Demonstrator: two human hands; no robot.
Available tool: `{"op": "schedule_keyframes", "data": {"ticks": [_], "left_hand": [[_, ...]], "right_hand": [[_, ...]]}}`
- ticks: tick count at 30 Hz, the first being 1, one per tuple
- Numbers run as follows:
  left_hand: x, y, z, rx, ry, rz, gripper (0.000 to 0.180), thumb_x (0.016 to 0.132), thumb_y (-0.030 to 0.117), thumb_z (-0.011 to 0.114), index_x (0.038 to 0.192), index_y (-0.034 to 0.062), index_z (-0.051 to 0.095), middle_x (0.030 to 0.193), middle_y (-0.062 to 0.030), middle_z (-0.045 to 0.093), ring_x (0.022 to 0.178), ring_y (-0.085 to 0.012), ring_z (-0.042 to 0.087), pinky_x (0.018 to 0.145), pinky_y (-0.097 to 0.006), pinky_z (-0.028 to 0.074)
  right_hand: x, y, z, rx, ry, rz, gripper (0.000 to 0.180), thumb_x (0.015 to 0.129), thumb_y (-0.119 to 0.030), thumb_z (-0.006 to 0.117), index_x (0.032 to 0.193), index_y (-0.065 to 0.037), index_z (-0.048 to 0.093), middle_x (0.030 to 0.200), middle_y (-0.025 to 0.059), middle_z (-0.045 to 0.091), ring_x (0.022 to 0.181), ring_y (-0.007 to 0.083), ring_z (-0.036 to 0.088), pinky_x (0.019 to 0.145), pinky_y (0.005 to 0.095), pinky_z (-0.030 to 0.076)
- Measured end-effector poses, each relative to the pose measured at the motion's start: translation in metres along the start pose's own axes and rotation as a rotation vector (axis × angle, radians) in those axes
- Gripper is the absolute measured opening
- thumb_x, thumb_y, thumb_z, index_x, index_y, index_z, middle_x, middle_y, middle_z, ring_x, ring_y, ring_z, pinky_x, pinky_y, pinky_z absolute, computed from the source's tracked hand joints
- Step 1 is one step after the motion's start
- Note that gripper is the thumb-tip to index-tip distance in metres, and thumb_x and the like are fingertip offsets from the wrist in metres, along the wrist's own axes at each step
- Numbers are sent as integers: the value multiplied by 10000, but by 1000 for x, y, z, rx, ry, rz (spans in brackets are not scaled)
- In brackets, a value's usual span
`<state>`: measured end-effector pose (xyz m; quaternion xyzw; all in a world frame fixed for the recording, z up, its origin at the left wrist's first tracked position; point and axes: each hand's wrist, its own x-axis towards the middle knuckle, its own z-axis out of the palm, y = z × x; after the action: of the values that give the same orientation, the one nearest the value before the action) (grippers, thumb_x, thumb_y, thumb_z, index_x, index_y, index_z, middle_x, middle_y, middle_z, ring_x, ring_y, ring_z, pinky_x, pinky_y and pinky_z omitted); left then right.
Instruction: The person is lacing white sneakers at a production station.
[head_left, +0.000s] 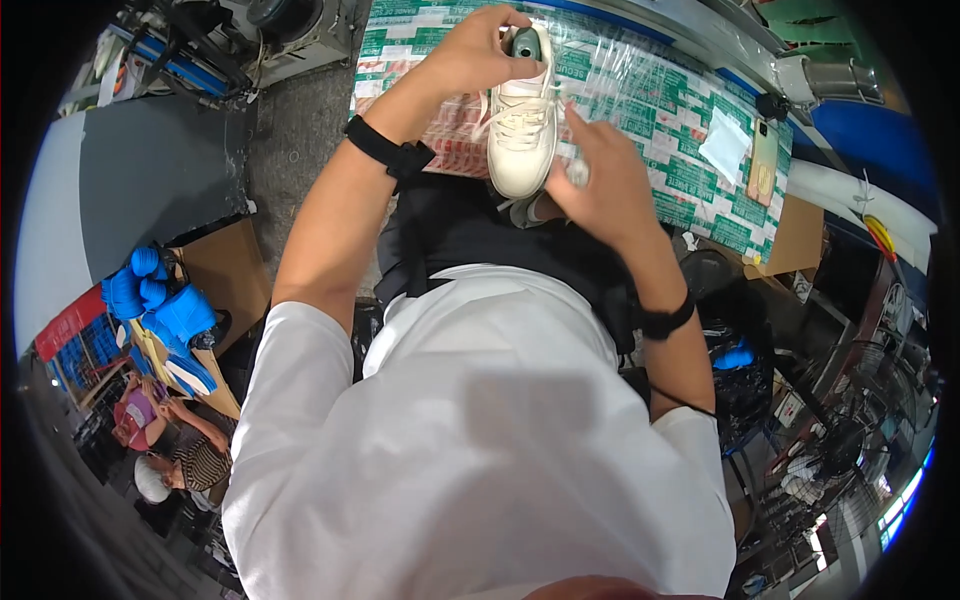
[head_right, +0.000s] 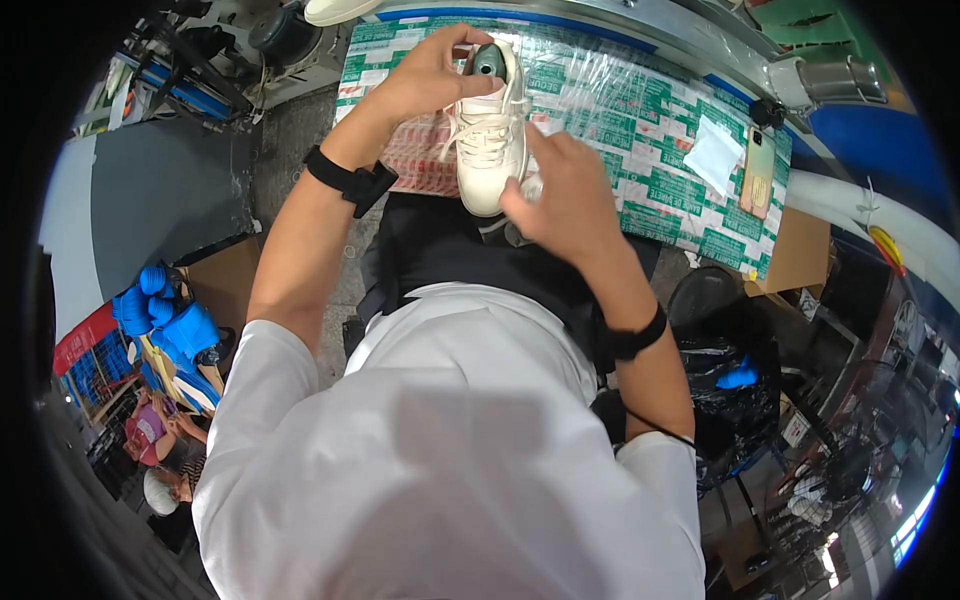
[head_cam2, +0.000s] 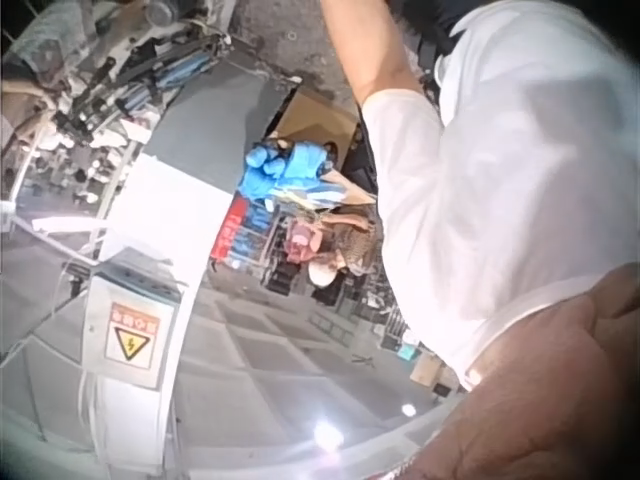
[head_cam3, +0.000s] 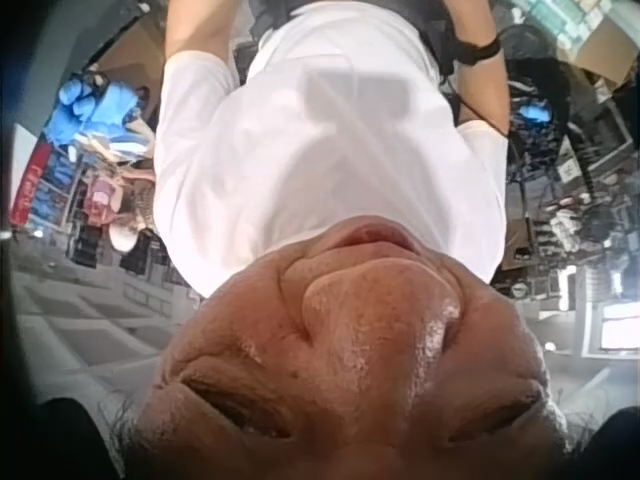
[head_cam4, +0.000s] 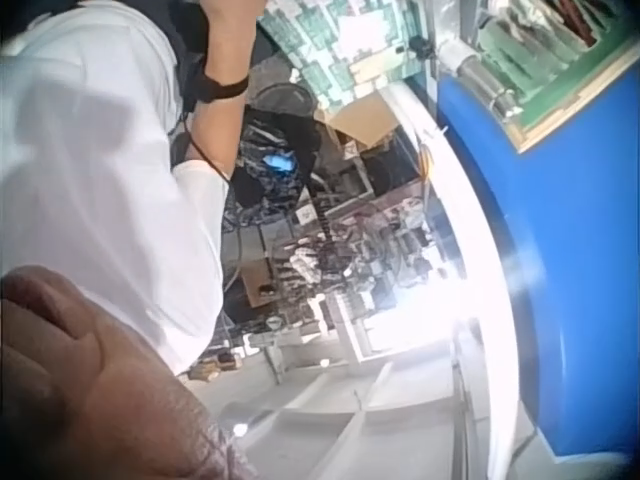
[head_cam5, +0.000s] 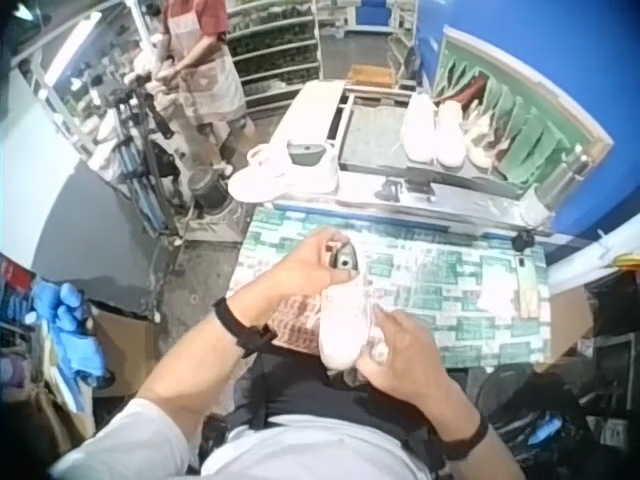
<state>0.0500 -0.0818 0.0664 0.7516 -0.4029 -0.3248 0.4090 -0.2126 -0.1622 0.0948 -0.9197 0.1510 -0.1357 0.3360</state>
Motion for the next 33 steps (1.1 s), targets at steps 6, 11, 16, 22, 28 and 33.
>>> {"op": "schedule_keyframes", "data": {"ticks": [6, 11, 16, 22, 28, 33], "left_hand": [[0, -11, -2, 99, 53, 61, 697, 879, 289, 958, 1463, 59, 657, 1330, -145, 701, 1211, -260, 689, 967, -394, 600], [0, -10, 2, 30, 58, 46, 679, 874, 302, 963, 1438, 61, 671, 1352, -137, 690, 1238, -276, 676, 1000, -402, 588], [0, -3, 0, 99, 60, 56, 669, 873, 317, 962, 1419, 55, 678, 1362, -138, 681, 1224, -276, 675, 1018, -395, 571], [-3, -5, 5, 79, 79, 82, 662, 872, 320, 961, 1421, 68, 690, 1387, -138, 665, 1226, -269, 674, 996, -396, 573], [-1, -7, 6, -8, 73, 75, 656, 862, 274, 969, 1419, 65, 691, 1389, -134, 656, 1244, -275, 670, 986, -409, 593], [1, -14, 5, -29, 62, 81, 643, 874, 248, 960, 1425, 63, 685, 1386, -129, 657, 1263, -275, 669, 1005, -411, 593]], "right_hand": [[-27, 16, -14, -51, -144, 59, 644, 857, -219, 783, 1420, 73, 674, 1060, 246, 710, 986, 430, 708, 884, 497, 570], [-58, -6, -27, 339, -281, 219, 645, 876, -161, 767, 1486, 20, 662, 1084, 191, 703, 1009, 368, 707, 937, 425, 565], [-15, 2, 5, 382, 74, 117, 663, 868, -115, 770, 1507, 13, 651, 1135, 173, 710, 1026, 338, 712, 956, 395, 564], [-11, 9, 15, 339, 21, 108, 675, 858, -126, 789, 1501, 22, 649, 1176, 191, 726, 1084, 362, 721, 982, 422, 568], [-23, -25, -13, 42, -62, 8, 659, 834, -178, 820, 1430, 60, 671, 1117, 213, 711, 1025, 407, 703, 938, 496, 561], [-4, -4, 1, -160, -9, -105, 688, 821, -223, 819, 1421, 74, 661, 1051, 209, 688, 978, 406, 686, 882, 511, 546]]}}
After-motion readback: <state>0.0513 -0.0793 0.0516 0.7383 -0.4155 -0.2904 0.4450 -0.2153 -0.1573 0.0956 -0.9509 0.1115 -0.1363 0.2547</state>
